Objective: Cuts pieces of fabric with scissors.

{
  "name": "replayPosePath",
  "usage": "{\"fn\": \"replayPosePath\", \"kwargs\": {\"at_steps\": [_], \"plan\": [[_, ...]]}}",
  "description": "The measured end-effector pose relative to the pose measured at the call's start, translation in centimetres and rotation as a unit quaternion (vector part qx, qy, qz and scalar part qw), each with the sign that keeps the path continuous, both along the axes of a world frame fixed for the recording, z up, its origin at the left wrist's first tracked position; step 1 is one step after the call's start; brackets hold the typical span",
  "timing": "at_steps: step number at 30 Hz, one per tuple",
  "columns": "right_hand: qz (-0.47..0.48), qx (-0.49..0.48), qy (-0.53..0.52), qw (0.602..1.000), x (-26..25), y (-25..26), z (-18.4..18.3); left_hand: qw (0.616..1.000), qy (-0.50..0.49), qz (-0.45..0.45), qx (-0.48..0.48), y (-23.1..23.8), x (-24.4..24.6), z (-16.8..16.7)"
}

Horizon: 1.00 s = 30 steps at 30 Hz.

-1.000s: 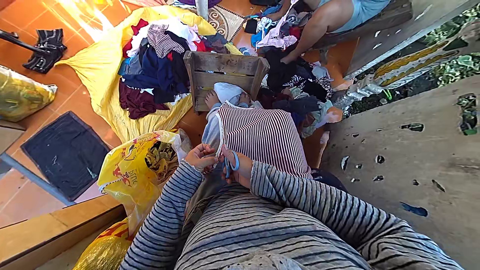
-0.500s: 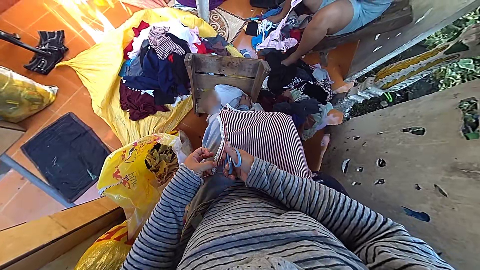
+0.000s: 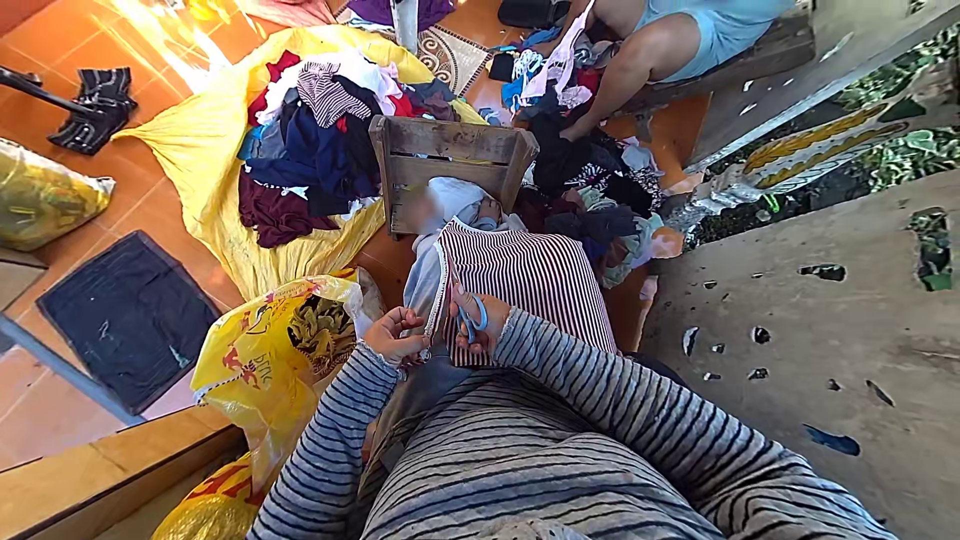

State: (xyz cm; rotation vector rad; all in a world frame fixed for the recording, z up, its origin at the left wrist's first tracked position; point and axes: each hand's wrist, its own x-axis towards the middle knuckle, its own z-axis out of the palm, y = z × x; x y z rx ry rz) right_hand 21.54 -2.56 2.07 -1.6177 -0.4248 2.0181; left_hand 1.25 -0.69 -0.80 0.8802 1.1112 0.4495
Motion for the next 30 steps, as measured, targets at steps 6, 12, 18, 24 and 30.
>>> {"fn": "replayPosePath", "kwargs": {"at_steps": [6,12,18,24,30], "plan": [[0.012,-0.013,0.01,1.0,0.5,0.9,-0.1,1.0,-0.005,-0.006,-0.007,0.0,-0.4,-0.2],[0.033,-0.015,-0.024,0.999,1.1,1.9,-0.2,1.0,-0.005,-0.011,0.001,0.0,-0.6,-0.1],[0.039,-0.023,-0.005,0.999,2.0,2.7,-0.6,0.999,0.02,-0.035,0.009,0.2,-1.3,-0.2],[0.061,-0.031,-0.004,0.998,2.6,4.1,-0.5,0.998,0.019,-0.06,0.013,0.1,-1.7,0.1],[0.026,-0.062,-0.052,0.996,1.5,4.2,1.1,0.998,0.017,-0.065,0.006,0.3,-2.1,-0.6]]}}
